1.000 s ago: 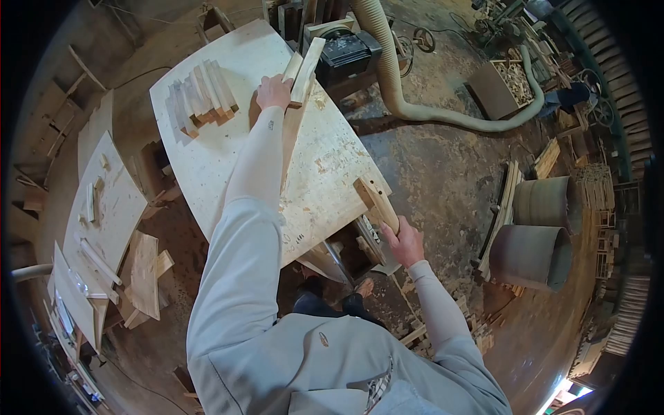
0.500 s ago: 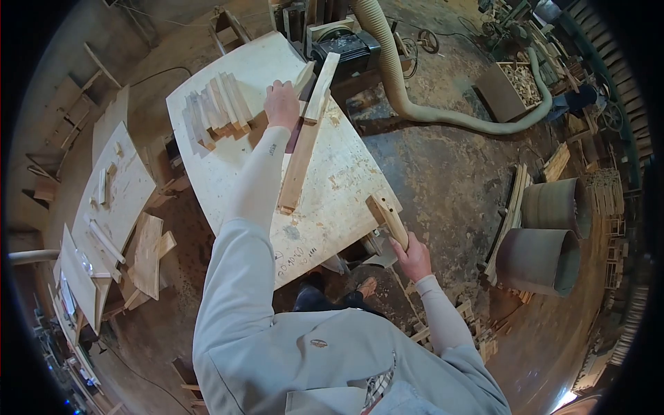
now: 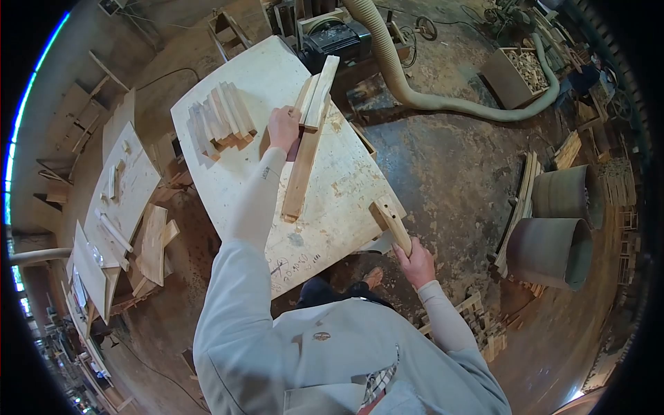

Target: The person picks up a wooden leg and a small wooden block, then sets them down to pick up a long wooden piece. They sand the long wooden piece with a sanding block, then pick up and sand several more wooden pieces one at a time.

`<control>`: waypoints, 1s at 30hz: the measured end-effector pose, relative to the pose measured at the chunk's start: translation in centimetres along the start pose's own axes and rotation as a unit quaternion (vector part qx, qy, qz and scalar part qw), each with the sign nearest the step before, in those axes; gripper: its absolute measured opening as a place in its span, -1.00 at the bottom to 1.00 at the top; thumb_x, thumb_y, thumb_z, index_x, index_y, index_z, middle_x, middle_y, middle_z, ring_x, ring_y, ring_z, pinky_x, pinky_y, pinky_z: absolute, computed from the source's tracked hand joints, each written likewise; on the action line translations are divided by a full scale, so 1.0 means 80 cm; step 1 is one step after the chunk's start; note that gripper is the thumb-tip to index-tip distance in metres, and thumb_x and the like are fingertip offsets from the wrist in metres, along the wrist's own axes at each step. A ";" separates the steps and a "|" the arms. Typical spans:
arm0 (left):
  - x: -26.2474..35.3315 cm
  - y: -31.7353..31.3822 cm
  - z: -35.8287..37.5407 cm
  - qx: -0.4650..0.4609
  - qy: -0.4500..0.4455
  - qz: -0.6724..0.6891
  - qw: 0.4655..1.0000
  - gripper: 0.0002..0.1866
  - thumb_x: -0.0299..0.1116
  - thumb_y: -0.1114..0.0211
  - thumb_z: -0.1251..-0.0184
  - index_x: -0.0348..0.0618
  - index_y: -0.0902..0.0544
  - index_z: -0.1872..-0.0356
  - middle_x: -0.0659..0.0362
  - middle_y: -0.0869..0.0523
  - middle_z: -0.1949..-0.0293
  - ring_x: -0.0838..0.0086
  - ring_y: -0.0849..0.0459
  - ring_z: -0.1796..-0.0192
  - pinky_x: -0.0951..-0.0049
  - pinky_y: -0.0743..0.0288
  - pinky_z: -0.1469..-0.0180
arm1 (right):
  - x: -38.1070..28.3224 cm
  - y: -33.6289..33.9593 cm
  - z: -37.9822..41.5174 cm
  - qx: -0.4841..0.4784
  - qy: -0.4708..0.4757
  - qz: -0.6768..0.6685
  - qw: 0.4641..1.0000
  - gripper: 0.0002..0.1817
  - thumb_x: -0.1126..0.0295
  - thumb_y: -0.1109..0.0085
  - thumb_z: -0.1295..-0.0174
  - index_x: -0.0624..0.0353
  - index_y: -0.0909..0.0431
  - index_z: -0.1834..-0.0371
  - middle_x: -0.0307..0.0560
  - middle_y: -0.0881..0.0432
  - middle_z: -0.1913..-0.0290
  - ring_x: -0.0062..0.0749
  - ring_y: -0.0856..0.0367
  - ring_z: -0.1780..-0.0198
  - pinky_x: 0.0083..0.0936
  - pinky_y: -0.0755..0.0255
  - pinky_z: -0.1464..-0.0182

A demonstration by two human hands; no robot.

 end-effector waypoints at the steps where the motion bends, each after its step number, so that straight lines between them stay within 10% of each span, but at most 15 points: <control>1: 0.002 -0.004 -0.008 0.013 -0.008 0.000 1.000 -0.66 -0.18 -0.47 -0.48 -0.20 -0.90 -0.07 -0.17 -0.85 0.00 -0.11 -0.80 -0.14 -0.01 -0.66 -0.29 | 0.000 -0.001 0.000 -0.001 -0.001 0.001 1.000 -0.48 -0.11 -0.30 -0.59 0.20 -0.60 -0.15 0.37 -0.83 0.17 0.40 -0.84 0.08 0.17 -0.69 0.03; 9: 0.003 -0.037 -0.063 0.002 0.023 0.063 0.998 -0.66 -0.20 -0.55 -0.37 -0.20 -0.95 -0.04 -0.19 -0.93 0.12 -0.11 -0.92 0.01 0.03 -0.76 -0.17 | -0.007 0.003 -0.002 0.018 0.007 -0.010 1.000 -0.49 -0.12 -0.33 -0.58 0.18 -0.61 -0.09 0.34 -0.83 0.19 0.38 -0.84 0.12 0.16 -0.68 0.09; 20: 0.013 -0.040 -0.066 0.012 0.062 0.014 0.998 -0.62 0.01 -0.46 -0.56 0.16 -0.87 -0.25 -0.08 -0.86 -0.18 -0.06 -0.81 -0.28 0.01 -0.68 -0.35 | 0.012 -0.021 -0.008 0.028 0.029 -0.005 0.999 -0.52 -0.07 -0.34 -0.58 0.20 -0.59 -0.05 0.36 -0.80 0.24 0.42 -0.81 0.16 0.19 -0.66 0.12; 30: 0.024 -0.032 -0.063 0.054 0.030 0.000 0.998 -0.58 0.03 -0.43 -0.55 0.03 -0.89 -0.21 -0.13 -0.90 -0.14 -0.09 -0.83 -0.24 -0.04 -0.68 -0.30 | 0.033 -0.050 -0.018 0.034 0.024 -0.024 0.999 -0.52 -0.03 -0.34 -0.58 0.21 -0.61 -0.16 0.37 -0.83 0.17 0.41 -0.83 0.10 0.18 -0.67 0.06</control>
Point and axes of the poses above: each hand's wrist, its own z-axis away from the middle knuckle, its own y-axis out of the back of the hand, x = y × z, the point moved 4 cm from there along -z, towards the middle knuckle
